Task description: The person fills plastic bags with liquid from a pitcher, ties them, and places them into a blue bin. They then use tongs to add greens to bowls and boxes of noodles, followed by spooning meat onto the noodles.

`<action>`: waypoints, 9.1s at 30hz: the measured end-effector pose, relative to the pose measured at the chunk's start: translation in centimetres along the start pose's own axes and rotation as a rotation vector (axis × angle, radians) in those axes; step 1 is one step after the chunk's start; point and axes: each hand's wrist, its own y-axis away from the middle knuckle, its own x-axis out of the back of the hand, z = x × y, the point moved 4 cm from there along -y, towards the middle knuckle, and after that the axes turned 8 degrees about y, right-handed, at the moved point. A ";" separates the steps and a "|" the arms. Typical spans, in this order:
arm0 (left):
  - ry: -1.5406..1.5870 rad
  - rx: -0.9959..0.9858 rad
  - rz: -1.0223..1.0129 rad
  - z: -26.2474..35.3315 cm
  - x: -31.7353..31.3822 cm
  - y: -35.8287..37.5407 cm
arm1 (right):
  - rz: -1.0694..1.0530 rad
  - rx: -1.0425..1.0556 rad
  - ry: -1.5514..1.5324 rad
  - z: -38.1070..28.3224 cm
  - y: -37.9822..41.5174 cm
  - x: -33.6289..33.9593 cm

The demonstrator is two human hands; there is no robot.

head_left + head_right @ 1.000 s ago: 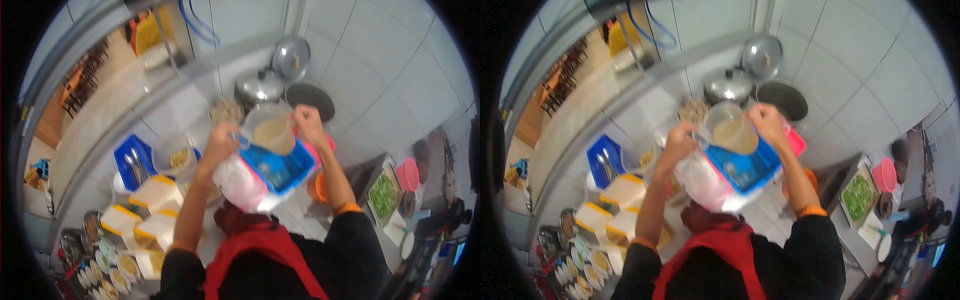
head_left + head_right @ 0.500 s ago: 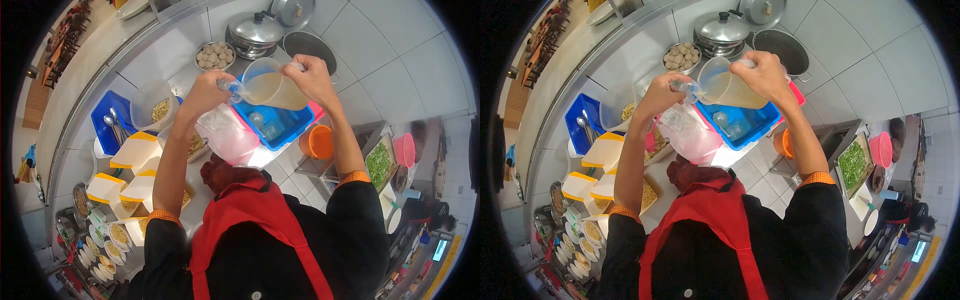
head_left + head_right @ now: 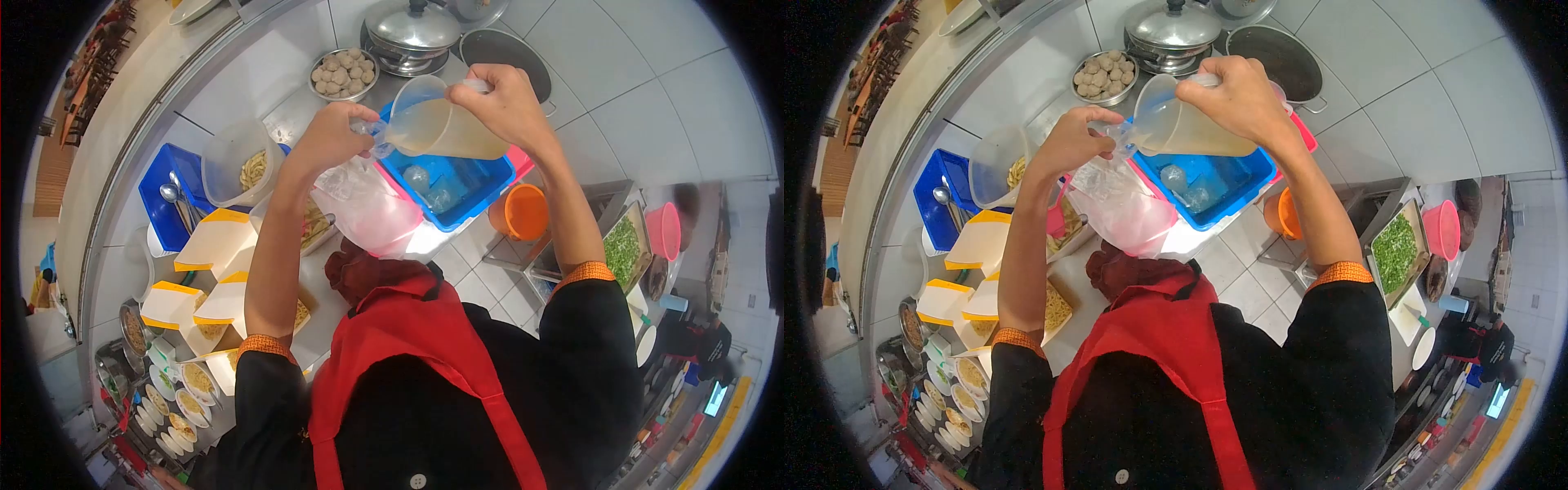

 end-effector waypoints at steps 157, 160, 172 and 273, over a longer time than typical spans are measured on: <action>-0.286 -0.780 0.527 15.8 14.0 7.9 | 0.108 0.281 -0.921 -17.3 -2.4 4.8; -0.344 -0.792 0.491 17.5 15.3 8.6 | 0.746 0.751 -0.379 -19.5 -2.8 7.1; -0.295 -0.872 0.481 18.1 13.2 12.3 | 0.613 1.351 1.072 -21.2 -0.9 6.7; 0.061 -0.386 0.436 -17.3 -12.6 5.1 | 0.018 0.537 -0.231 4.7 10.0 -22.2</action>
